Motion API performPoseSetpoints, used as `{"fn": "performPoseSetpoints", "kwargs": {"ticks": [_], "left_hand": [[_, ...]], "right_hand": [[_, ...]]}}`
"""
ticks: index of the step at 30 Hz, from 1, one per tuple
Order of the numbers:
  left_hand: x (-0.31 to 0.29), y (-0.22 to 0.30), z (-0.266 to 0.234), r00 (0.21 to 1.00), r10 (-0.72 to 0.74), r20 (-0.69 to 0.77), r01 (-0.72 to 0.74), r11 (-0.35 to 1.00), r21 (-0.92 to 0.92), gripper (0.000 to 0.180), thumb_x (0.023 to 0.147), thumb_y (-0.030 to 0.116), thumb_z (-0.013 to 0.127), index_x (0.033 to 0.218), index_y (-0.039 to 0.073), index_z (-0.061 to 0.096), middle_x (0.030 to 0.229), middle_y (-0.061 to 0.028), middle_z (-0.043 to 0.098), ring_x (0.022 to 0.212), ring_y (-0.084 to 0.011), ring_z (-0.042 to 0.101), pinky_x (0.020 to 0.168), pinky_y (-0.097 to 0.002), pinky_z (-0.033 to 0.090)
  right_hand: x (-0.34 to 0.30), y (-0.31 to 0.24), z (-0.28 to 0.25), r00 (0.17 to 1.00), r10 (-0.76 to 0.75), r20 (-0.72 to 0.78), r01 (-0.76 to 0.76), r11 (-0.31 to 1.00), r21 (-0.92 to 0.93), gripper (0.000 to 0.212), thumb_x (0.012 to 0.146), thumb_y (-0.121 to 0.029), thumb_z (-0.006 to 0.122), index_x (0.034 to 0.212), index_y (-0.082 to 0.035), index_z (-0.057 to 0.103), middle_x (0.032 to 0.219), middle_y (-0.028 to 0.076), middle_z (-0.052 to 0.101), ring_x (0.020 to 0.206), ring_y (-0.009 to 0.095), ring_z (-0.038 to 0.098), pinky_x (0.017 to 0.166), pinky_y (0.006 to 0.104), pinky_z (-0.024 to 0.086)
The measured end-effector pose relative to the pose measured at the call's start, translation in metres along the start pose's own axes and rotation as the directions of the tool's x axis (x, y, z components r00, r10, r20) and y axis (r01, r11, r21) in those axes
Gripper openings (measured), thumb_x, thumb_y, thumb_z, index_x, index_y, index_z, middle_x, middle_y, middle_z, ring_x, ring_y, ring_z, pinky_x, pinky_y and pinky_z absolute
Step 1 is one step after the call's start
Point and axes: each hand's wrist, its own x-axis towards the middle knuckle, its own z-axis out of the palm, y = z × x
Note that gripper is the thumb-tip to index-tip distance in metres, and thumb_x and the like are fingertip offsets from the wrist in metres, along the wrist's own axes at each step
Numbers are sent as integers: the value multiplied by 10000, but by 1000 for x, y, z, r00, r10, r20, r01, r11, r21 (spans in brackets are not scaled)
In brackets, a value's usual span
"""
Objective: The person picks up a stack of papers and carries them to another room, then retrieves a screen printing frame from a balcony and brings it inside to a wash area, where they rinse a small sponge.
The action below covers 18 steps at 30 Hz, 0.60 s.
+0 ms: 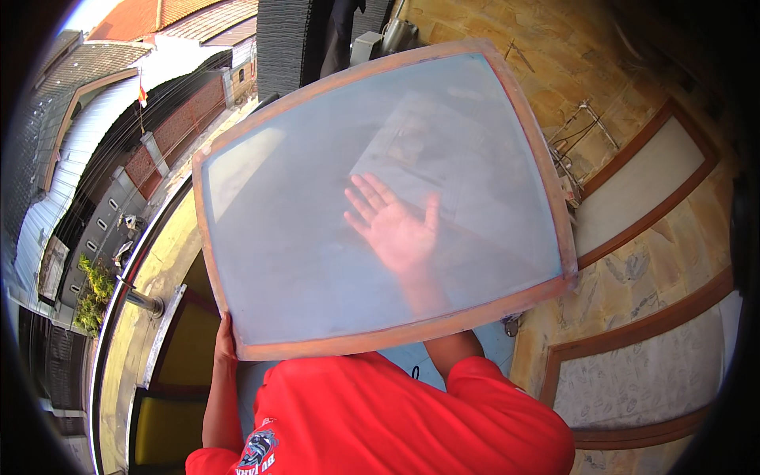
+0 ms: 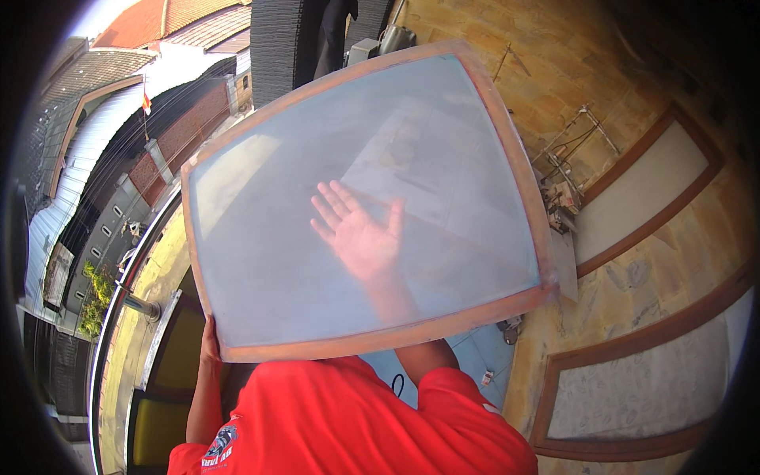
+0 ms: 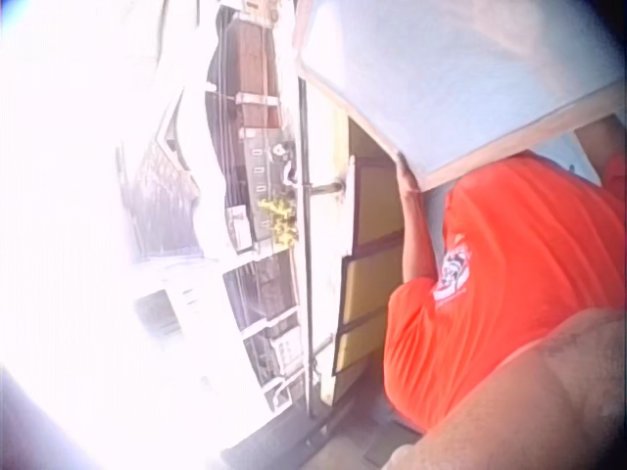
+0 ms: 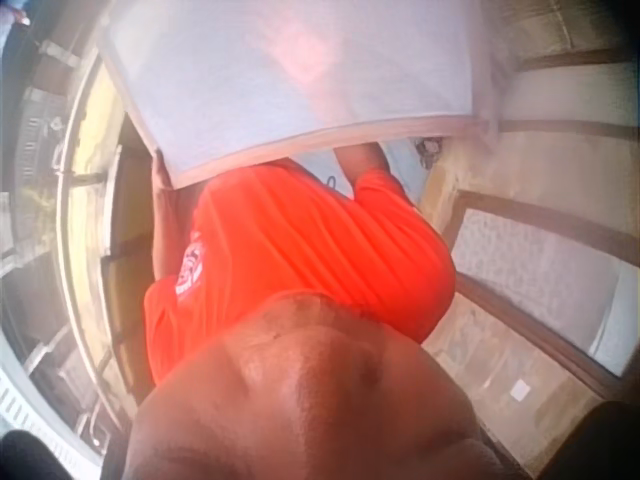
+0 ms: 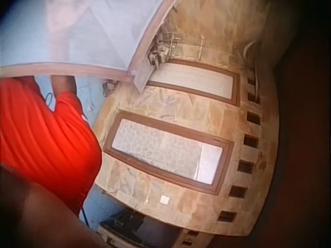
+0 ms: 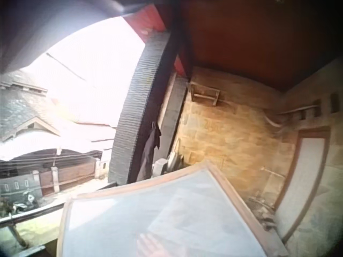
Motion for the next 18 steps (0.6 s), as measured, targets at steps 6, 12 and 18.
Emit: {"fn": "performPoseSetpoints", "kwargs": {"ticks": [6,12,18], "left_hand": [[-20,1,-17,995,89,-51,-90,996,-18,548,891,443,389,1277,54,379,1235,-99,467,1086,-227,482,927,-357,385],[-25,-3,-30,993,95,-68,-99,993,-63,552,887,444,401,1268,45,390,1227,-98,475,1080,-220,486,925,-353,386],[-38,6,-39,990,115,-87,-121,990,-67,565,877,458,414,1263,46,398,1221,-97,481,1073,-219,491,924,-352,386]], "right_hand": [[21,-35,8,963,-237,131,253,960,-119,980,728,-703,388,1356,2,125,1412,136,154,1299,278,141,1043,457,149],[38,-20,10,961,-266,80,272,960,-72,980,719,-724,374,1353,-8,162,1408,131,177,1303,264,134,1051,444,134],[44,47,-4,975,204,90,-204,979,-4,966,742,-743,266,1350,3,177,1408,131,191,1296,267,161,1047,424,146]]}}
